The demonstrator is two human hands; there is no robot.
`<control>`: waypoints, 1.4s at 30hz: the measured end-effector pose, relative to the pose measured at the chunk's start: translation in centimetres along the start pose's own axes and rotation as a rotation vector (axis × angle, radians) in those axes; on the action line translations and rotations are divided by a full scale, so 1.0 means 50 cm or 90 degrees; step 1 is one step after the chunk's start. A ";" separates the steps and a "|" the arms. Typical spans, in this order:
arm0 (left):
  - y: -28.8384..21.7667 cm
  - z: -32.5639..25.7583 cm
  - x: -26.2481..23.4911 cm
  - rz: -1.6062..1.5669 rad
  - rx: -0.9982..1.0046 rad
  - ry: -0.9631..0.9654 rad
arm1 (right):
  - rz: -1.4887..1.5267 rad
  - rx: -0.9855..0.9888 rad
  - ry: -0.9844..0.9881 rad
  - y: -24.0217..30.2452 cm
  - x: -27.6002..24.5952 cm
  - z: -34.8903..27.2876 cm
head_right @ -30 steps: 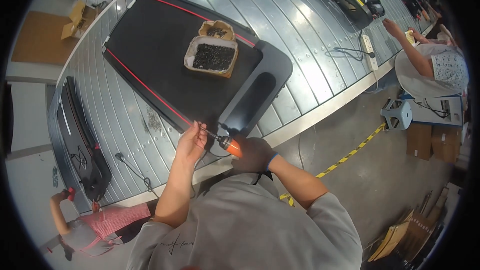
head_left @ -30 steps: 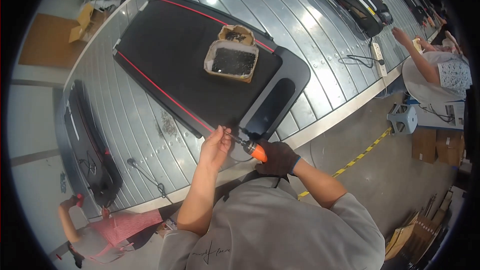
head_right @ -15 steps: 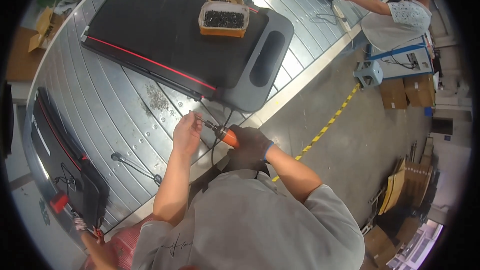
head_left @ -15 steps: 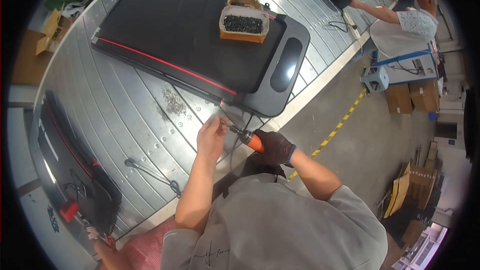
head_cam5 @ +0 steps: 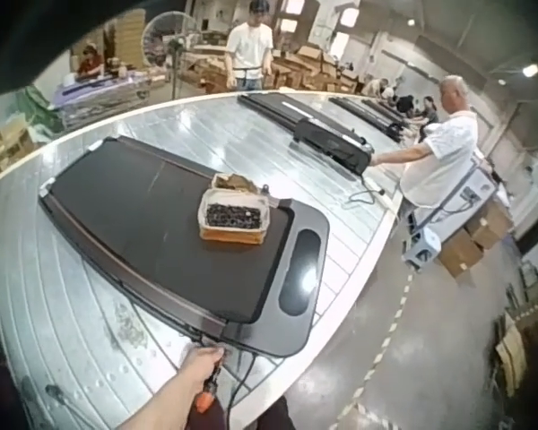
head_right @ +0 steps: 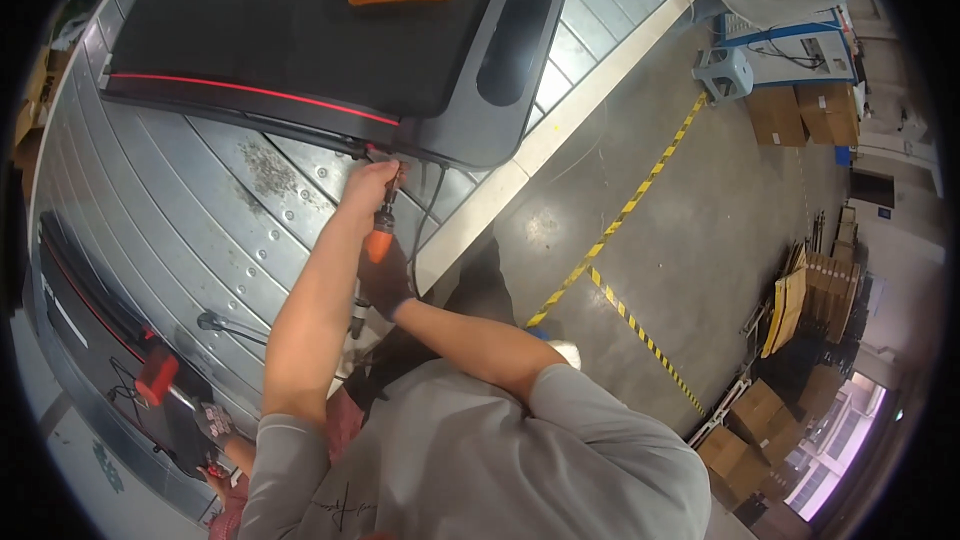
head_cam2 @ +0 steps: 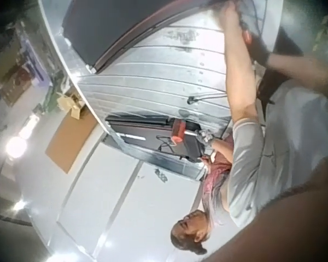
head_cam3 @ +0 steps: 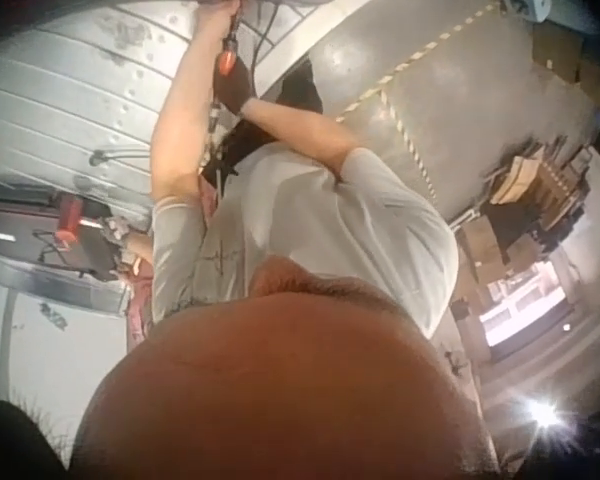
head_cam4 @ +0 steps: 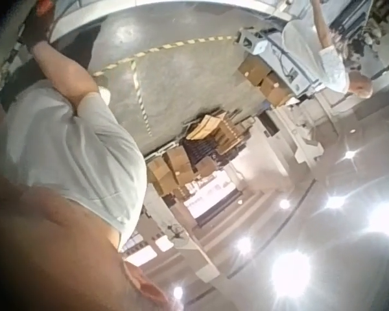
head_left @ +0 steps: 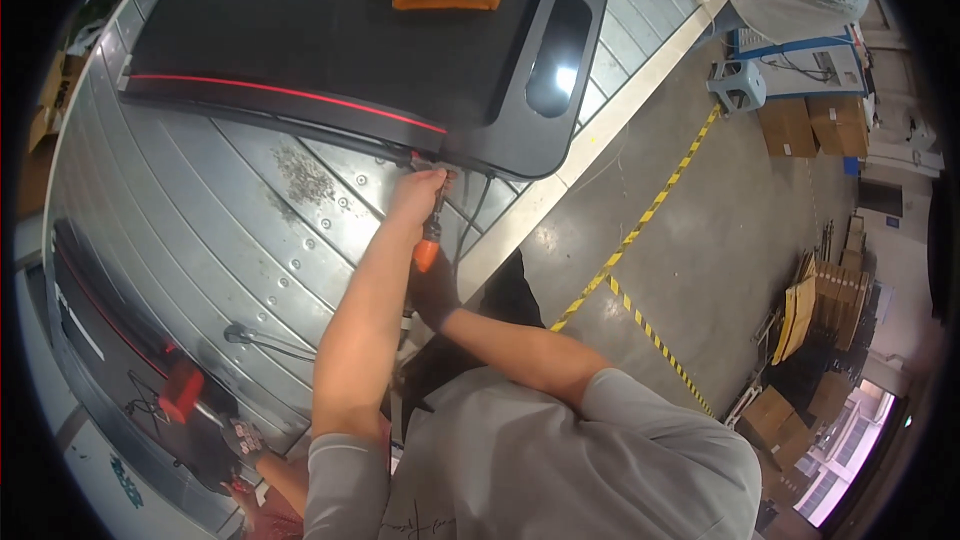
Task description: Assembling components of a treadmill on a factory production line.
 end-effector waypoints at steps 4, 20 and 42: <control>0.008 0.043 -0.013 -0.008 -0.011 -0.014 | 0.073 -0.022 -0.055 0.001 -0.002 0.030; -0.195 -0.093 0.238 0.634 0.603 -0.196 | -0.286 -0.178 0.134 -0.247 0.028 0.037; -0.233 0.051 0.345 0.853 0.592 -0.104 | 0.388 0.127 0.102 -0.322 0.074 -0.069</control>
Point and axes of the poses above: each hand's wrist, its own z-axis towards the middle knuckle, its own x-axis out of the palm, y = z × x, the point moved 5 cm from there along z, towards the middle knuckle, and after that the axes turned 11 degrees about y, right-handed, at the moved point
